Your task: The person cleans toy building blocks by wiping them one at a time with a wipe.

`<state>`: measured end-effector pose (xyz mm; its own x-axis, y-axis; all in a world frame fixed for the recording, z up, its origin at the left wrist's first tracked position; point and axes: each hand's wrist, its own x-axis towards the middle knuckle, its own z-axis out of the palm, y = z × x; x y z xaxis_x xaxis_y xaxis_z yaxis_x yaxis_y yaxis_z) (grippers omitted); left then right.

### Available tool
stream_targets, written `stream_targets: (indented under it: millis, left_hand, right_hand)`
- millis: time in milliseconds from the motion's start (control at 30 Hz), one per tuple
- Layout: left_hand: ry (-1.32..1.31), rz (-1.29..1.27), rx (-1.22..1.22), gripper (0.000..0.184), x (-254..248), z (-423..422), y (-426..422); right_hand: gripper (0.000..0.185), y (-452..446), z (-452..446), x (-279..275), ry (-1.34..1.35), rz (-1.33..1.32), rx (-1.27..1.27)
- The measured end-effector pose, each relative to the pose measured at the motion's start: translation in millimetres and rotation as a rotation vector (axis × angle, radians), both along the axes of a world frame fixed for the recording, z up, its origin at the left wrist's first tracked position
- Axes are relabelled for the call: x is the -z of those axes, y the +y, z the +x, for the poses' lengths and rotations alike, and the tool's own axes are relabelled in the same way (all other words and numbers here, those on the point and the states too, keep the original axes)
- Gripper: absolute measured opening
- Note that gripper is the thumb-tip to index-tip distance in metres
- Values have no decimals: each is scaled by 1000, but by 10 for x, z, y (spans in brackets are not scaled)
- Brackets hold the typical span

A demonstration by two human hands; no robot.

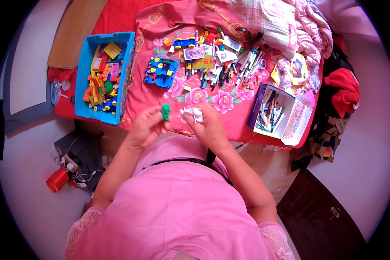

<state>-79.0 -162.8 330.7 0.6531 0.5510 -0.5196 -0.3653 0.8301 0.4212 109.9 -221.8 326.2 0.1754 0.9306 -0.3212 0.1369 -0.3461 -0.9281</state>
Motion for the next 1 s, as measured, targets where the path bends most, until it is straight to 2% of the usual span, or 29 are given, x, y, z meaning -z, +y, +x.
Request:
stream_targets:
  millis: [67, 133, 233, 333, 533, 567, 667, 700, 800, 900, 1000]
  left_hand:
    - [147, 81, -170, 21, 222, -257, 174]
    - [371, 126, -399, 23, 392, -565, 391]
    - [738, 140, -608, 31, 872, -1221, 606]
    - [887, 69, -671, 35, 1388, -1814, 672]
    - [911, -78, -772, 33, 1687, -1885, 733]
    - [1174, -55, -793, 30, 1694, -1748, 755]
    - [1335, 397, -612, 29, 1734, -1403, 790]
    - [1252, 466, -545, 27, 1616, -1169, 834]
    - [1138, 469, -226, 27, 1769, -688, 995]
    - [1128, 793, -130, 28, 2132, -216, 1319]
    - [1332, 1125, 82, 37, 2253, 155, 1730]
  right_hand:
    - [17, -75, 23, 111, -96, -37, -48]
    - [17, -147, 31, 226, -51, -77, 1]
    - [16, -195, 81, 316, -65, -130, 22]
    - [16, -174, 76, 301, -74, -219, 62]
    - [15, -149, 32, 307, -93, -215, 89]
    - [15, -157, 17, 311, -78, -231, 108]
    - [14, -211, 4, 369, -74, -275, 151]
    - [14, -234, -3, 404, -71, -280, 165]
    - [16, -302, -31, 510, -64, -325, 202]
    - [16, -356, -59, 586, -34, -395, 249]
    - [16, -472, -96, 705, -22, -460, 287]
